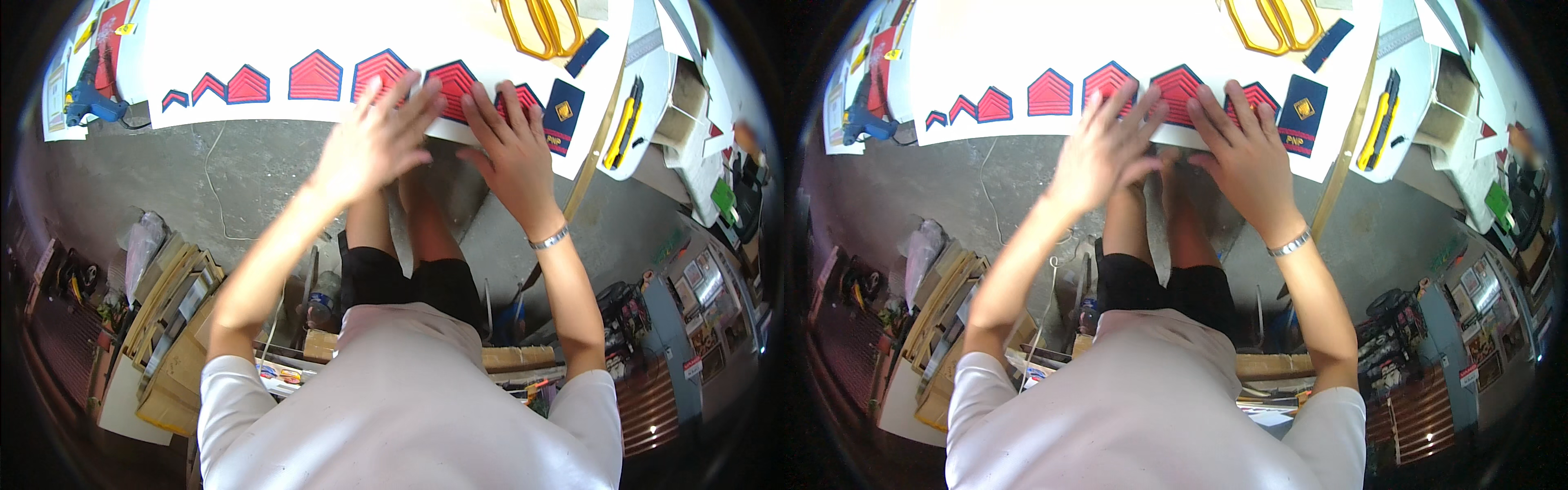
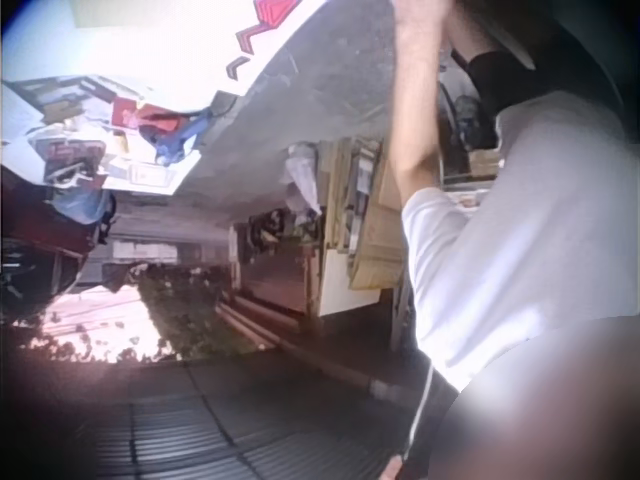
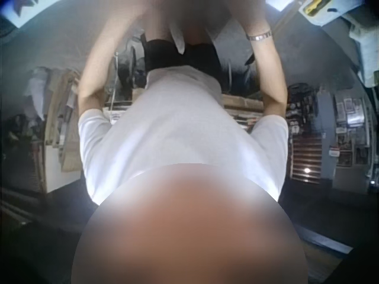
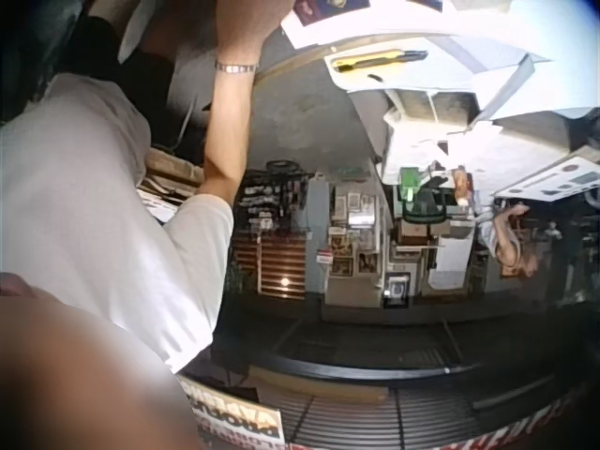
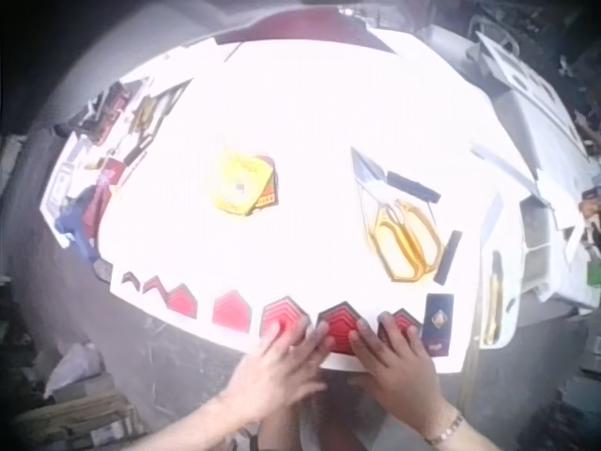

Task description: The person cuts red and blue insignia patches from a printed sheet using a utility knife, then applies hot glue to the back of each patch and presses them onto a white board in a row. The person repeats this process for several patches, aligning them carefully.

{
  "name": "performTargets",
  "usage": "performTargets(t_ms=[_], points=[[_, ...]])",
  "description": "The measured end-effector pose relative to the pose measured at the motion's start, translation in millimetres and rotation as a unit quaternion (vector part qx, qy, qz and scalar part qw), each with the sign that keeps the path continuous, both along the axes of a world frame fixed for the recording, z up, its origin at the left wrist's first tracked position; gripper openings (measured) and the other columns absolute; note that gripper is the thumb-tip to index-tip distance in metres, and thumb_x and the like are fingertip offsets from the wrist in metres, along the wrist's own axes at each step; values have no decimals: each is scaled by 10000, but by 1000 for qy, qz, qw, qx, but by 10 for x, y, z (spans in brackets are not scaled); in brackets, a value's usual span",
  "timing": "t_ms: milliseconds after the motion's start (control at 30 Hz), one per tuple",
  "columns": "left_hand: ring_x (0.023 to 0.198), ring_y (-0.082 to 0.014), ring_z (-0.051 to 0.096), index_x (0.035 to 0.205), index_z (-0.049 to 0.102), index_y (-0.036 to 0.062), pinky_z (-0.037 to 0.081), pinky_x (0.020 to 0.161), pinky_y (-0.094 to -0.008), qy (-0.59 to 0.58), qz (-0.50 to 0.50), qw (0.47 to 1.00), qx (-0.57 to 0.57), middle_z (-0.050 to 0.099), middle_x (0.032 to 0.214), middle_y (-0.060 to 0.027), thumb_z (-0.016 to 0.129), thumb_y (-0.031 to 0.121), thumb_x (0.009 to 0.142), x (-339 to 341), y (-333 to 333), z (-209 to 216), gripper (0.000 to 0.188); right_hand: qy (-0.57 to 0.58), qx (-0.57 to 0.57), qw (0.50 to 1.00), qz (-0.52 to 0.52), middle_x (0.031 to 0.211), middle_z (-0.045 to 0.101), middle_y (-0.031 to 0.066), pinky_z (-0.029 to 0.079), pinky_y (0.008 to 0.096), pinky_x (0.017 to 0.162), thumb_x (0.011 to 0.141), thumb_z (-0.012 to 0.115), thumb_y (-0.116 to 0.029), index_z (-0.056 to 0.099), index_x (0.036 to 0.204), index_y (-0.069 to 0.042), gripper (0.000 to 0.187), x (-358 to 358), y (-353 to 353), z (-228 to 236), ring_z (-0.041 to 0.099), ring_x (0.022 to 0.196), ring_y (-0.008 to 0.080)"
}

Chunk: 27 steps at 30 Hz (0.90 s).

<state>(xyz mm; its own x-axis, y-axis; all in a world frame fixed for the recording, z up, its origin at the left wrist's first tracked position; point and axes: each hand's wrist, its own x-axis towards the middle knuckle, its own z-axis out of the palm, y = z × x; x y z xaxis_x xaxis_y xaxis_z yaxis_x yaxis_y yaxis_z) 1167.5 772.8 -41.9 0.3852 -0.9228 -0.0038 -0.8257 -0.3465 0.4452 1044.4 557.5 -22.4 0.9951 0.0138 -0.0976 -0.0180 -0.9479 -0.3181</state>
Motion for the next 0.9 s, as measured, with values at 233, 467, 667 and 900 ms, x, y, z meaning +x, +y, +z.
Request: performTargets(t_ms=[233, 467, 667, 900], points=[[882, -222, 680, 933, 704, 30, 511, 863, -348, 284, 314, 887, -183, 731, 996, -84, 799, 118, 851, -1031, 154, 35, 153, -56, 43, 996, -61, 1600, 448, 47, 332, 543, 1174, 939, 700, -325, 474, 1545, -176, 663, 26, -46, 19, 367, 1500, 345], [941, -139, 674, 1251, 627, 2, 540, 872, -282, 646, 477, 544, -243, 705, 1091, -54, 684, 133, 1001, -656, -476, -253, 288, -60, 2, 997, -56, 1578, 480, -17, 353, 521, 1173, 958, 686, -286, 540, 1499, -217, 565, 164, 98, -122, 378, 1500, 293], [932, -83, 652, 1152, 700, 30, 531, 792, -256, 618, 506, 492, -346, 722, 1044, -10, 717, 85, 968, -517, -684, -274, 193, -51, -26, 997, -56, 1573, 485, -56, 352, 554, 1166, 965, 673, -315, 565, 1479, -255, 529, 188, 116, -202, 382, 1500, 282], [973, -93, 644, 1154, 698, 19, 515, 870, -266, 584, 481, 521, -394, 717, 1065, -19, 710, 55, 961, -561, -690, -386, 197, -41, -54, 995, -68, 1565, 492, -81, 320, 584, 1168, 967, 667, -333, 555, 1485, -287, 532, 163, 137, -226, 363, 1510, 273]])
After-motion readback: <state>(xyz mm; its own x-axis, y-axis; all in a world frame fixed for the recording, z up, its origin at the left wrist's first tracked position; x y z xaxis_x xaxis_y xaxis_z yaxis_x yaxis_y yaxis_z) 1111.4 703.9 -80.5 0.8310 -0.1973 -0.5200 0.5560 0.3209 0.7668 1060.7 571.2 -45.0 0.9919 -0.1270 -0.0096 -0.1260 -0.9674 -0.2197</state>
